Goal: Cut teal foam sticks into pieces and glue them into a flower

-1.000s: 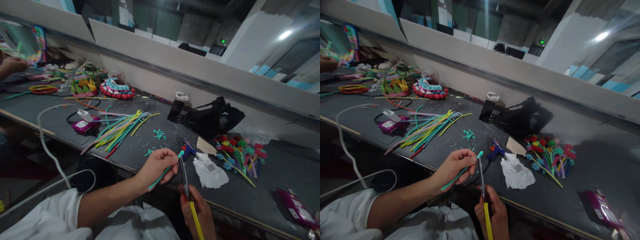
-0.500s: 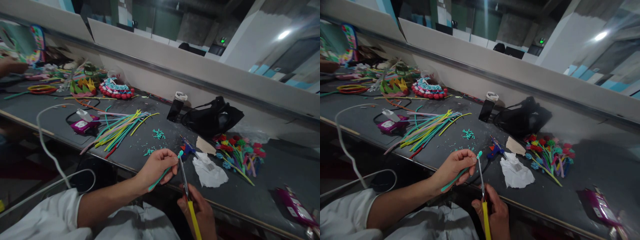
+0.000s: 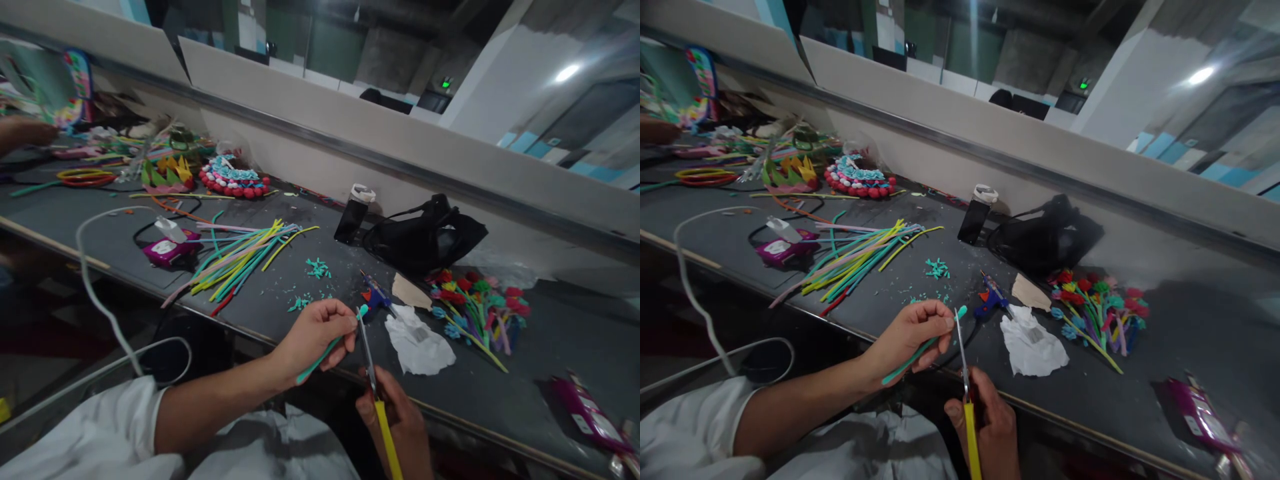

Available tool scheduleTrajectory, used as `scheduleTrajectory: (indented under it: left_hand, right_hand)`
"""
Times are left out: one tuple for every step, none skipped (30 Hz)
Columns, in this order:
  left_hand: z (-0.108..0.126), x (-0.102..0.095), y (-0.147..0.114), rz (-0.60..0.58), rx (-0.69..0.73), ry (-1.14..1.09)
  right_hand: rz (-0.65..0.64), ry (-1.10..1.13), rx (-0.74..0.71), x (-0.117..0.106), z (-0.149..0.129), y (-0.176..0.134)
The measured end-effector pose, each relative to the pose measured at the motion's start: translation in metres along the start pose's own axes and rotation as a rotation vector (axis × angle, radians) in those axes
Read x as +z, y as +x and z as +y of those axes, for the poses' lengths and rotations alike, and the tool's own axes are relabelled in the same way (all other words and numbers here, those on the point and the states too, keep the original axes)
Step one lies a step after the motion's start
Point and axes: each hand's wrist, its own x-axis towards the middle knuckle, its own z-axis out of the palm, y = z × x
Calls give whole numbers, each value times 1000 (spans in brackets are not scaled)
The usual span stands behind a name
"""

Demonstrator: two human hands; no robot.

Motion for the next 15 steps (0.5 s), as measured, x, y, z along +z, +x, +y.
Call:
scheduleTrajectory:
  left_hand:
    - [0, 0, 0, -1, 2, -9]
    - [0, 0, 0, -2, 5, -17]
    - [0, 0, -1, -4, 5, -24]
    - [0, 0, -1, -4, 4, -30]
    - [1, 1, -1, -4, 2, -36]
    - [2, 1, -1, -2, -1, -40]
    - [2, 1, -2, -1, -3, -43]
    - [3, 1, -2, 1, -4, -45]
    - [3, 1, -2, 2, -5, -43]
    - [3, 1, -3, 3, -5, -40]
    - [4, 1, -3, 2, -5, -36]
    - [3, 1, -3, 1, -6, -31]
    - [3, 0, -3, -1, -7, -29]
    - [2, 0, -3, -1, -9, -28]
    - [1, 0, -3, -1, -10, -28]
  right_hand:
    - [-25, 12, 18, 1, 2, -2]
    - [-51, 28, 44, 2, 3, -4]
    - [-73, 49, 66, 3, 6, -6]
    - [-91, 71, 80, 4, 7, -8]
    - [-108, 93, 84, 4, 9, -9]
    - [-120, 112, 87, 5, 10, -10]
    - [-130, 127, 92, 5, 10, -11]
    - [-135, 138, 111, 6, 9, -11]
    - [-131, 144, 146, 6, 8, -11]
    - [-123, 148, 186, 5, 7, -11]
    - [-118, 152, 212, 5, 5, -12]
    - [-119, 156, 226, 5, 4, -12]
    - [-125, 160, 234, 6, 3, -12]
    - [-129, 162, 244, 6, 2, -12]
    - [-128, 163, 255, 6, 1, -12]
